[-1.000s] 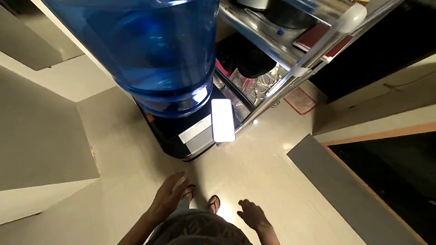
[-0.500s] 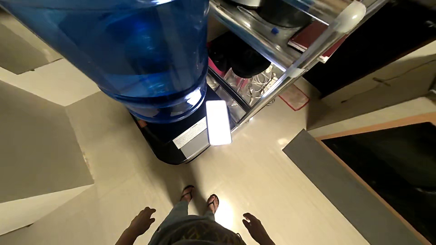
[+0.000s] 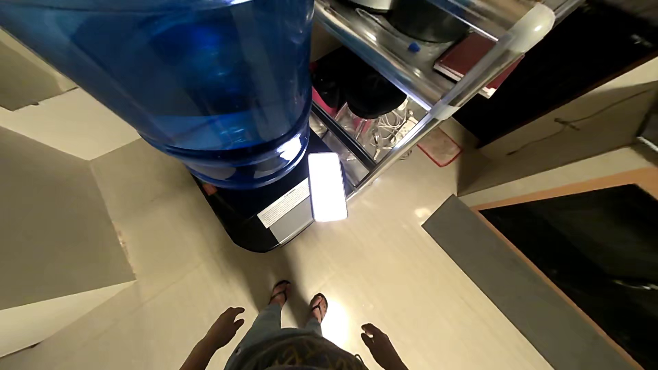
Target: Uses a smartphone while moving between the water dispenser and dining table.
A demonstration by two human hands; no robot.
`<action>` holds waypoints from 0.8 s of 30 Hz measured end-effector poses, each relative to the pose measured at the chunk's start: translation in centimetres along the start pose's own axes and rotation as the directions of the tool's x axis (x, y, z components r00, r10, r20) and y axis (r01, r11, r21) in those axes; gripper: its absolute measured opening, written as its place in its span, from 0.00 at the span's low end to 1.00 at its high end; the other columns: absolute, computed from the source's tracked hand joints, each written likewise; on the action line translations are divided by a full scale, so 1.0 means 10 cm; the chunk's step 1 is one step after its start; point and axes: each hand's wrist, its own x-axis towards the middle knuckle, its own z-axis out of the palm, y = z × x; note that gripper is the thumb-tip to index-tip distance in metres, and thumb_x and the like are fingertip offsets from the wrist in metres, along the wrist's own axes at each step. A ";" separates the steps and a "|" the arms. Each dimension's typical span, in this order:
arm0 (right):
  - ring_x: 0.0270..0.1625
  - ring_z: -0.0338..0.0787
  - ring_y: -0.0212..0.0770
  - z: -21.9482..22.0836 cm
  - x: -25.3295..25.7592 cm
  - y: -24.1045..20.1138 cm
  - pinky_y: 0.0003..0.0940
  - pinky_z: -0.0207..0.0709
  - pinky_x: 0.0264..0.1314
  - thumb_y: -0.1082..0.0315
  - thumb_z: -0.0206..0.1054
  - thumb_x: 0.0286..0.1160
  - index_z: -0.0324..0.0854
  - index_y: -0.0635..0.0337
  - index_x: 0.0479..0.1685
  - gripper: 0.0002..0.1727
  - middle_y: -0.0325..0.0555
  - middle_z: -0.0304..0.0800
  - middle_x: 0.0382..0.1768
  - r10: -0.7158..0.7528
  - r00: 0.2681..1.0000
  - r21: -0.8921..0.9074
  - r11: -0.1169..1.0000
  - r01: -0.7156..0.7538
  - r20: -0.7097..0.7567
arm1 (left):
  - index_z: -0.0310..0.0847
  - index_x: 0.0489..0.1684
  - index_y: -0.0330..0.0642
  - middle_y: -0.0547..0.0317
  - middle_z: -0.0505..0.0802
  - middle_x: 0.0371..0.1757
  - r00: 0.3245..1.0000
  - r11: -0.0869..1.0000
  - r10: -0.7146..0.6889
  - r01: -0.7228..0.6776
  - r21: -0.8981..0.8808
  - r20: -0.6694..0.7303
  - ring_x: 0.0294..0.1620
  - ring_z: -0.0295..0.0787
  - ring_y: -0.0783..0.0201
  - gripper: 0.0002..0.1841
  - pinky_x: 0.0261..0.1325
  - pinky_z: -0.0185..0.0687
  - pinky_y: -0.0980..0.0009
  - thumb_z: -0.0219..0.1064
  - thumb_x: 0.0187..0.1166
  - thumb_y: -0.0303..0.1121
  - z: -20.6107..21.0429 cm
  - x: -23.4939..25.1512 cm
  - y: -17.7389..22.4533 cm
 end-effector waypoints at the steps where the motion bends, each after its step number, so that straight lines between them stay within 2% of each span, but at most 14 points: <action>1: 0.75 0.82 0.58 -0.01 -0.01 -0.04 0.52 0.71 0.81 0.63 0.60 0.88 0.77 0.68 0.74 0.23 0.65 0.82 0.72 -0.005 1.000 0.012 1.000 0.005 -0.008 | 0.75 0.78 0.33 0.33 0.81 0.77 1.000 1.000 0.007 -0.007 -0.005 -0.001 0.79 0.76 0.39 0.24 0.83 0.68 0.48 0.63 0.87 0.36 0.00 0.01 0.02; 6: 0.76 0.82 0.58 -0.11 -0.05 -0.16 0.50 0.71 0.82 0.64 0.60 0.88 0.76 0.69 0.75 0.23 0.65 0.81 0.73 -0.005 1.000 0.014 1.000 0.006 -0.003 | 0.75 0.79 0.33 0.32 0.81 0.76 1.000 1.000 -0.010 0.010 -0.007 0.005 0.79 0.77 0.39 0.24 0.83 0.67 0.47 0.62 0.88 0.36 -0.01 0.04 0.04; 15: 0.76 0.81 0.58 -0.07 -0.04 -0.05 0.52 0.70 0.82 0.63 0.60 0.88 0.77 0.68 0.75 0.23 0.65 0.81 0.73 0.022 1.000 -0.003 1.000 -0.022 0.002 | 0.75 0.78 0.33 0.33 0.82 0.76 0.998 0.998 -0.051 0.050 0.022 0.026 0.80 0.76 0.40 0.24 0.85 0.65 0.47 0.62 0.88 0.36 0.05 0.03 -0.11; 24: 0.76 0.82 0.57 -0.07 0.00 -0.02 0.51 0.71 0.82 0.63 0.60 0.88 0.77 0.68 0.75 0.23 0.64 0.82 0.72 -0.004 1.000 -0.019 1.000 0.004 -0.003 | 0.75 0.79 0.34 0.35 0.82 0.77 0.999 0.999 -0.040 0.040 -0.013 0.014 0.79 0.77 0.42 0.24 0.84 0.67 0.48 0.62 0.88 0.37 0.05 0.05 -0.04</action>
